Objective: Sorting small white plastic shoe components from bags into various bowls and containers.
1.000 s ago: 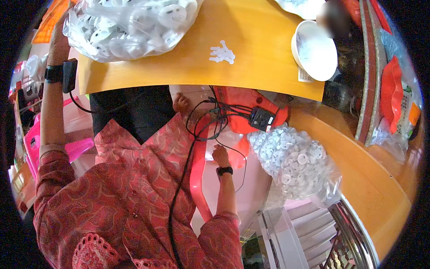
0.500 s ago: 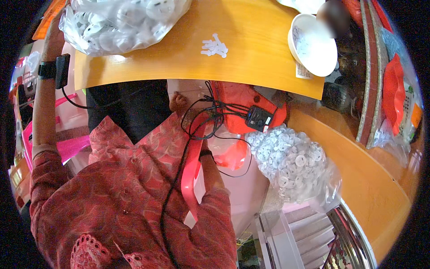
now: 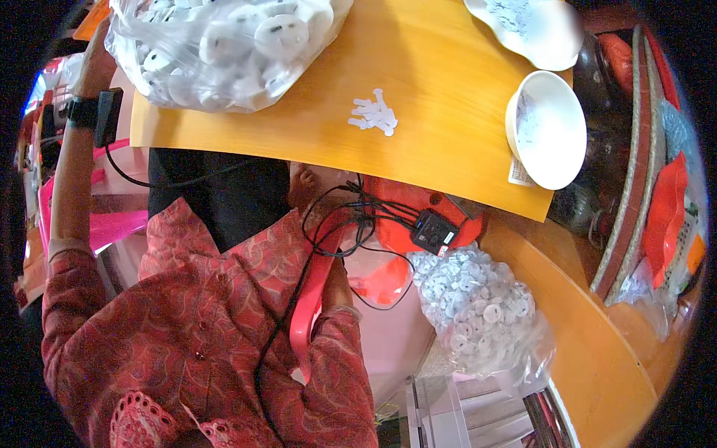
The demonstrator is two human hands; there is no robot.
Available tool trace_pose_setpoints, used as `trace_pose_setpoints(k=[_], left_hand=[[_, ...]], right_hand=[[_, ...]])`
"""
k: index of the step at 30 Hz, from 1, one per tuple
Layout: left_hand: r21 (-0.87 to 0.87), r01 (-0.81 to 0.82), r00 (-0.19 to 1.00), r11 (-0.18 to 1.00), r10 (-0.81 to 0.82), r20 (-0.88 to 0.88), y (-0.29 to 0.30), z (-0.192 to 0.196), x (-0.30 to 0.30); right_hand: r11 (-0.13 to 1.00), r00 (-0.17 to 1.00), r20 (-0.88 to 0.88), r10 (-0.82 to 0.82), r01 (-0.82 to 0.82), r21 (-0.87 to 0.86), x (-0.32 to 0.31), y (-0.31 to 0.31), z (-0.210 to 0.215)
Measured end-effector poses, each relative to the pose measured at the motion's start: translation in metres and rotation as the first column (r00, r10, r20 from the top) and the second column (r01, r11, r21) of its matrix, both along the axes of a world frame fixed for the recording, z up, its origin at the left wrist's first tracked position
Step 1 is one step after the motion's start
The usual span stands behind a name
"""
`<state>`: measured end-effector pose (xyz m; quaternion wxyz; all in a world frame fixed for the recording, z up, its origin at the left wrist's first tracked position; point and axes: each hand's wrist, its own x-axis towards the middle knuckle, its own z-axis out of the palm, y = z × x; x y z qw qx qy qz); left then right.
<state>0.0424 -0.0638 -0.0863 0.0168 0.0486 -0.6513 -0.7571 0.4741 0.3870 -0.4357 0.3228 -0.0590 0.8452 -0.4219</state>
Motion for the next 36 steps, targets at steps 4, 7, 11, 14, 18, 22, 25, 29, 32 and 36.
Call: trace_pose_setpoints(k=[4,7,11,14,18,22,25,29,32,36], left_hand=[[0.047,-0.042,0.999,0.998,0.041,0.033,-0.005,0.006,0.003],[0.112,-0.037,0.998,0.993,0.031,0.061,-0.001,0.001,0.001],[0.212,-0.021,0.994,0.977,-0.002,0.108,0.002,-0.001,-0.008],[0.278,-0.014,0.991,0.961,-0.024,0.133,0.000,0.003,-0.012],[0.359,0.002,0.987,0.933,-0.059,0.148,0.001,0.001,-0.020],[0.382,-0.059,0.975,0.922,-0.028,0.220,0.020,0.006,-0.021],[0.293,0.022,0.996,0.956,-0.045,0.072,-0.007,-0.004,-0.026],[0.329,-0.034,0.985,0.944,-0.023,0.170,0.008,-0.005,-0.026],[0.310,-0.106,0.987,0.945,0.064,0.144,0.030,0.006,-0.022],[0.354,-0.039,0.997,0.934,0.012,0.079,0.009,-0.014,-0.036]], right_hand=[[1.000,0.998,0.049,0.026,-0.026,0.004,0.007,-0.002,-0.002],[0.999,0.997,0.073,0.038,-0.039,0.016,0.006,-0.001,-0.003],[0.998,0.992,0.120,0.038,-0.043,0.045,0.016,0.002,0.004],[0.997,0.988,0.147,0.043,-0.052,0.058,0.022,0.002,0.011],[0.994,0.983,0.181,0.034,-0.052,0.096,0.034,0.006,0.023],[0.989,0.980,0.195,0.028,-0.055,0.137,0.040,0.011,0.034],[0.985,0.982,0.183,0.046,-0.075,0.156,0.037,0.013,0.037],[0.974,0.982,0.181,0.046,-0.084,0.208,0.039,0.022,0.045],[0.965,0.983,0.177,0.045,-0.088,0.249,0.040,0.030,0.054],[0.951,0.985,0.163,0.053,-0.100,0.292,0.038,0.036,0.060]])
